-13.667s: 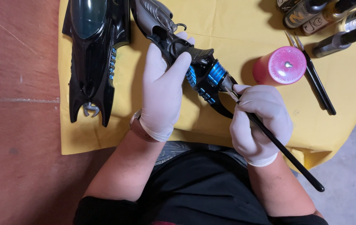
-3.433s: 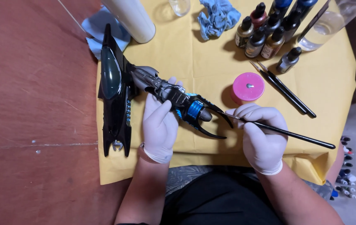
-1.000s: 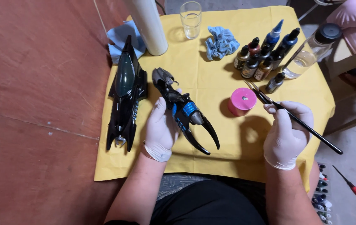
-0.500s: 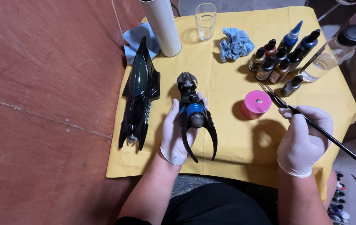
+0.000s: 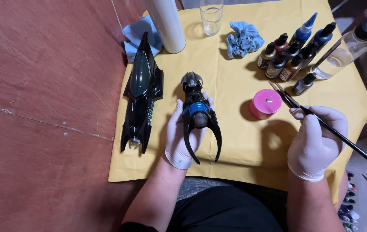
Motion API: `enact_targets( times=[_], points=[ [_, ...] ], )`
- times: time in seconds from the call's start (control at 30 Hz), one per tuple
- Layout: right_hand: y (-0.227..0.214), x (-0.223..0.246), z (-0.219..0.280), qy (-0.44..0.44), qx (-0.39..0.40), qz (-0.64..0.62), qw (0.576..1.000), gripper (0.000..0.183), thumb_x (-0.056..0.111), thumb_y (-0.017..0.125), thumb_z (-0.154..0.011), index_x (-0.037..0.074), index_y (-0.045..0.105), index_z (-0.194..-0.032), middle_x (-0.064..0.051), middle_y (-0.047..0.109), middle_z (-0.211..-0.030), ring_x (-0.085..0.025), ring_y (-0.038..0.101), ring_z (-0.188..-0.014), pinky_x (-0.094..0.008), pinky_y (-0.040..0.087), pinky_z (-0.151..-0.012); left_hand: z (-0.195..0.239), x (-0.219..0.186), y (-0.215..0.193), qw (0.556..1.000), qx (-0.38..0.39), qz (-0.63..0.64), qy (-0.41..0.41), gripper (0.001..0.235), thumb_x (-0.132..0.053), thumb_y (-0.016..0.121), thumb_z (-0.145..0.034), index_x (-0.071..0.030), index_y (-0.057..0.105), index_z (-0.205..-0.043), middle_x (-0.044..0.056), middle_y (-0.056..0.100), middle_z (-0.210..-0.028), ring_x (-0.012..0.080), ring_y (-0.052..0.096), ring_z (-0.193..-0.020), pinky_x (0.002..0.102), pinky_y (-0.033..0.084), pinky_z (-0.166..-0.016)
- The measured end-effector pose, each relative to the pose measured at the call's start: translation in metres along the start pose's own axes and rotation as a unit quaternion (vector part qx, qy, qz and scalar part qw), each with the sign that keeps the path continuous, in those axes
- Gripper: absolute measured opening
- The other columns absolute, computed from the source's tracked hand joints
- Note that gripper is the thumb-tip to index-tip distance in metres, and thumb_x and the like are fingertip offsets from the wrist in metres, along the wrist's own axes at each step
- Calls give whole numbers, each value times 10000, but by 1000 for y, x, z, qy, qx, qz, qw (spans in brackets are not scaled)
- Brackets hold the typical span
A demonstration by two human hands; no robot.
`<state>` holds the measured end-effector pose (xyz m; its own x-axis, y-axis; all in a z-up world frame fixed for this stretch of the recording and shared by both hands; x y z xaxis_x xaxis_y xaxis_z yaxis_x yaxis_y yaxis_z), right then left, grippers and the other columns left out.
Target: Applying paint to the fine details of a plastic model using a small paintbrush.
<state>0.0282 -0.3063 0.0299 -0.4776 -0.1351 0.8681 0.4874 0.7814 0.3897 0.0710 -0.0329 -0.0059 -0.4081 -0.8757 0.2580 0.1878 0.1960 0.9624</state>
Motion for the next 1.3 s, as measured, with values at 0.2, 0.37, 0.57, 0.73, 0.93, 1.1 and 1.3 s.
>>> enact_targets(
  times=[0.2,0.37,0.57,0.73,0.93,1.1,1.3],
  points=[
    [0,0,0,-17,13,3,1000,147,-88,540,-1014,2,555,-1129,-192,605,-907,-256,684,-884,-410,667,-986,0,0,-3,998,-31,59,7,608,-270,669,-1028,2,455,-1528,254,538,-1433,385,486,-1383,482,397,-1206],
    [0,0,0,-18,16,4,1000,149,-88,536,-1015,4,556,-1131,-190,603,-901,-256,681,-883,-414,666,-989,-2,0,-3,996,-50,72,30,628,-247,685,-1007,10,454,-1531,272,535,-1426,390,496,-1364,471,412,-1190],
    [-1,-2,0,-15,9,4,1000,155,-91,532,-1002,1,554,-1125,-193,608,-902,-254,685,-877,-404,666,-982,-1,-1,-3,997,-20,74,-9,586,-270,684,-1023,-15,489,-1513,240,544,-1435,368,482,-1389,459,413,-1203],
    [-1,-2,0,-8,10,0,1000,156,-89,538,-1003,11,559,-1120,-184,605,-907,-243,681,-875,-407,668,-981,-3,-6,-8,997,-26,66,14,591,-273,671,-1027,22,482,-1503,261,547,-1419,387,488,-1377,464,397,-1216],
    [-2,-3,0,-9,6,3,1000,144,-81,536,-997,-2,558,-1116,-189,601,-902,-245,678,-868,-396,665,-969,-3,-6,-9,997,-12,71,9,585,-319,635,-1062,55,485,-1486,252,561,-1445,397,479,-1405,501,423,-1206],
    [0,-1,1,-13,11,16,1000,150,-81,536,-1017,16,555,-1129,-179,607,-901,-250,685,-880,-402,667,-985,-4,-10,-15,998,-20,58,13,572,-318,654,-1047,51,515,-1461,257,576,-1435,395,485,-1407,517,450,-1190],
    [1,-1,0,-13,11,11,1000,152,-87,538,-1003,14,556,-1115,-182,603,-896,-245,679,-867,-399,663,-977,-6,-12,-15,999,-15,46,19,609,-369,639,-1053,58,479,-1456,323,537,-1417,412,490,-1396,553,531,-1100]
  ],
)
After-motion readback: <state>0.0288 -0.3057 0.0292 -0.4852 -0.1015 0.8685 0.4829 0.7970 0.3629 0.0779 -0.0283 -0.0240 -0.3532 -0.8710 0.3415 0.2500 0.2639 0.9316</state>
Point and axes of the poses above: each hand's wrist, its own z-axis away from the middle knuckle, its own y-axis out of the palm, x = y × z, the point moved 8 cm from there along -z, towards the middle knuckle
